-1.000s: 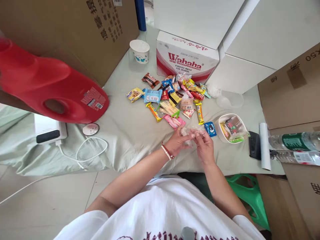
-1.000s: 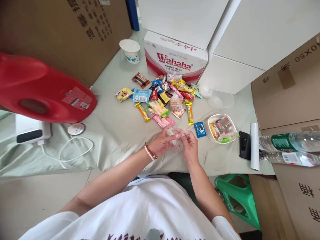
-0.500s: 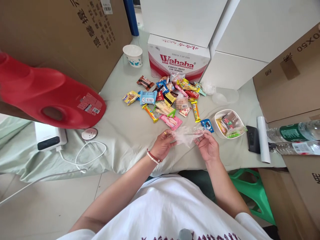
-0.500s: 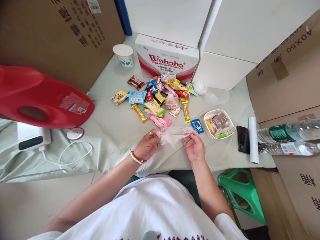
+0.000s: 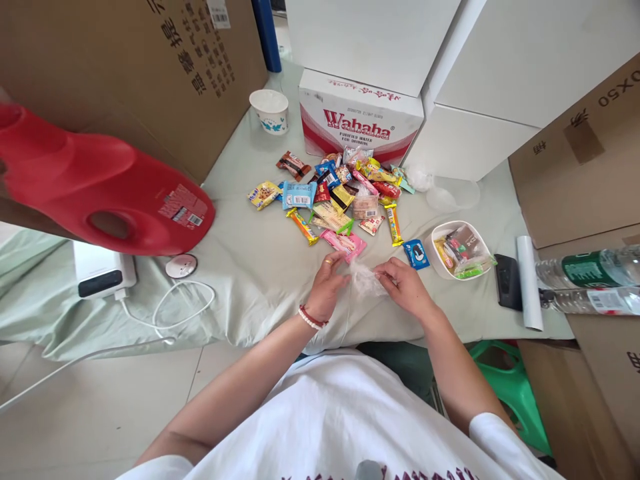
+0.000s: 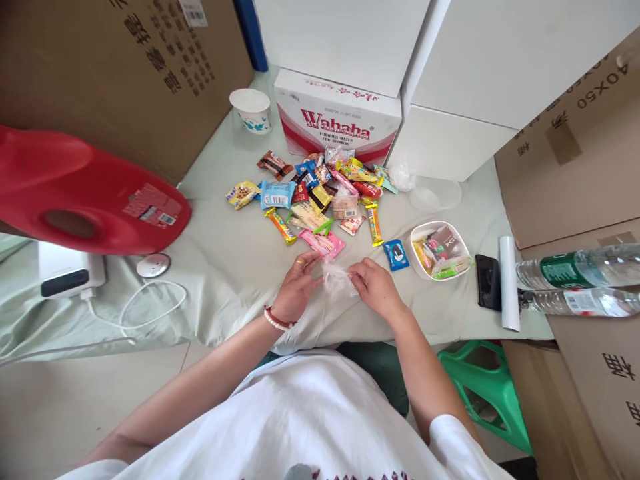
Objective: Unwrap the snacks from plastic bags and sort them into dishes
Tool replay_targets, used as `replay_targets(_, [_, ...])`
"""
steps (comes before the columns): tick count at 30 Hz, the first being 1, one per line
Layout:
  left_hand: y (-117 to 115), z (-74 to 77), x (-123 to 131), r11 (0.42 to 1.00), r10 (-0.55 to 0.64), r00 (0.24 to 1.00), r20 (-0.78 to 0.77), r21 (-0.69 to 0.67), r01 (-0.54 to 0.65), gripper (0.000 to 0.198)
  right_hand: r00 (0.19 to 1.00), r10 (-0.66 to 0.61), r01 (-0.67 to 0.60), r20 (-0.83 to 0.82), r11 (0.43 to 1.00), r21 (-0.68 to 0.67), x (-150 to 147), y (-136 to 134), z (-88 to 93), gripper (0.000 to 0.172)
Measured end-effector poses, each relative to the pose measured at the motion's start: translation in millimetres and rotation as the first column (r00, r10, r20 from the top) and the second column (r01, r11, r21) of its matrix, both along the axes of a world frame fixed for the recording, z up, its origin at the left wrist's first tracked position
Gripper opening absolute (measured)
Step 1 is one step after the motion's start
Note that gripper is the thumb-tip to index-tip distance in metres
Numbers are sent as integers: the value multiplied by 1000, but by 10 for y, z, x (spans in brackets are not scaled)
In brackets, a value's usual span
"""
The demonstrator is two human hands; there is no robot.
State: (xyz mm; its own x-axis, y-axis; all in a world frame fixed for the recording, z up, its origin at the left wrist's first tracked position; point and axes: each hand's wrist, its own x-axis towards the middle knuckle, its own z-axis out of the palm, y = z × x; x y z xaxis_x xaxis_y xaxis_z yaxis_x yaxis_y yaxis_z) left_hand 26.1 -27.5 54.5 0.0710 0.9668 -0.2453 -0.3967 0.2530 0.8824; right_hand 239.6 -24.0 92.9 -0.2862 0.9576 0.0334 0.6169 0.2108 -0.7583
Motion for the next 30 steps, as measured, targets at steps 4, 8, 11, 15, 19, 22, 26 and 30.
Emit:
replay_targets(4, [-85,-50,23,989,22,988,-153,-139,-44,52,950,-239,222,-201,969,-106,-202,-76,-185,22])
replay_targets(8, [-69,-79,9,996,-44,969,-243,-89,23,36,770,-449,263,-453,871,-416,-232,-110,-214,33])
replay_targets(11, [2,-91,-64,993,28,990,-139,-112,-44,42,671,-561,324,-486,810,-488,-134,-113,-202,39])
replay_targets(15, [93,-92,-223,994,62,980,-190,-74,-77,50,692,-568,357,-445,805,-473,44,-138,-216,39])
replay_targets(19, [167,-85,-427,1000,8,915,-404,-6,-12,53,713,-575,395,-400,802,-449,211,-173,-242,38])
replay_targets(22, [195,-65,-582,999,-51,906,-420,-6,54,52,698,-597,443,-396,794,-416,300,-193,-251,39])
replay_targets(26, [173,-30,-714,990,-73,910,-408,82,116,46,684,-592,426,-426,798,-425,322,-200,-270,39])
replay_targets(30, [158,61,-745,983,-89,928,-363,117,140,43,661,-559,423,-500,828,-367,301,-177,-306,36])
